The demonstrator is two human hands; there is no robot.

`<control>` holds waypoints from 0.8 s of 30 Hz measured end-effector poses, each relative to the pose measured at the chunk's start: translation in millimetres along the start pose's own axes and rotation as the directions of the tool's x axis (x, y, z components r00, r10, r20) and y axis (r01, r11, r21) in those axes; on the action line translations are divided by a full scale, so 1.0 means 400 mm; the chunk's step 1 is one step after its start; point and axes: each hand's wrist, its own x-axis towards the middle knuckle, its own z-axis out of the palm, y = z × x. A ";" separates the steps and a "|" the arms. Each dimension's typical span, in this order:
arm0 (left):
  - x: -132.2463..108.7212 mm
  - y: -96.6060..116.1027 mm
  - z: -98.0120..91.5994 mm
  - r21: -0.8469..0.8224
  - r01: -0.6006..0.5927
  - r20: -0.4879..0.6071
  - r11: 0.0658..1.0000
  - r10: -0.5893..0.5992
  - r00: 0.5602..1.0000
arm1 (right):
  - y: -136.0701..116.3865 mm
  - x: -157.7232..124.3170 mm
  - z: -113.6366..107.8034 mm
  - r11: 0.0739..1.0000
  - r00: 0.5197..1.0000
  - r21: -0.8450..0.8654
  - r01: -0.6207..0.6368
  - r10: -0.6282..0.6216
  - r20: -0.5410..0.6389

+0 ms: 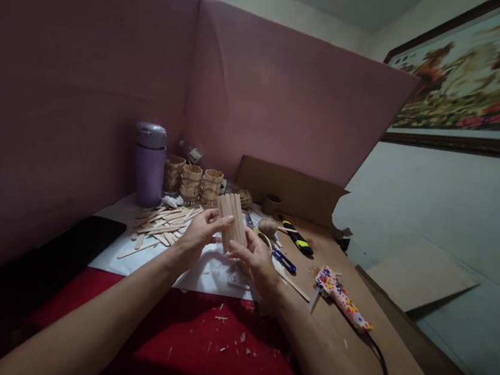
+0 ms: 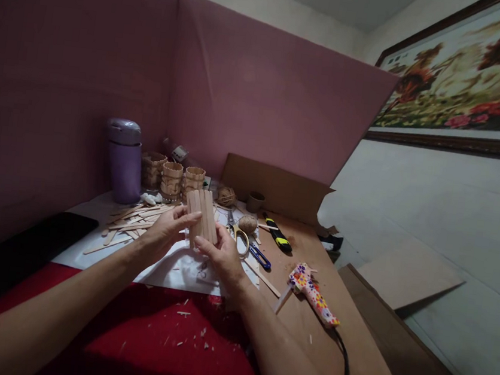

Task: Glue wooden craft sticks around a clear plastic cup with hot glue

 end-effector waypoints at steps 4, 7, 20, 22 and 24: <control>0.003 -0.004 -0.004 -0.004 -0.002 0.007 1.000 0.002 1.000 | 0.008 0.003 -0.002 1.000 1.000 0.013 -0.001 0.001 -0.005; 0.005 -0.008 -0.005 0.008 -0.004 0.013 1.000 0.004 1.000 | 0.015 0.006 -0.006 0.999 1.000 0.035 -0.003 0.003 0.006; 0.000 -0.004 0.000 -0.091 0.000 0.071 0.996 0.007 0.997 | -0.022 -0.009 -0.003 0.943 0.991 0.314 -0.115 0.087 0.102; -0.003 -0.006 0.002 -0.113 0.004 0.111 0.994 0.009 0.994 | -0.024 -0.010 -0.005 0.929 0.989 0.346 -0.130 0.095 0.116; -0.004 -0.009 0.005 -0.142 0.012 0.161 0.990 0.011 0.987 | -0.025 -0.012 -0.005 0.923 0.987 0.359 -0.141 0.101 0.127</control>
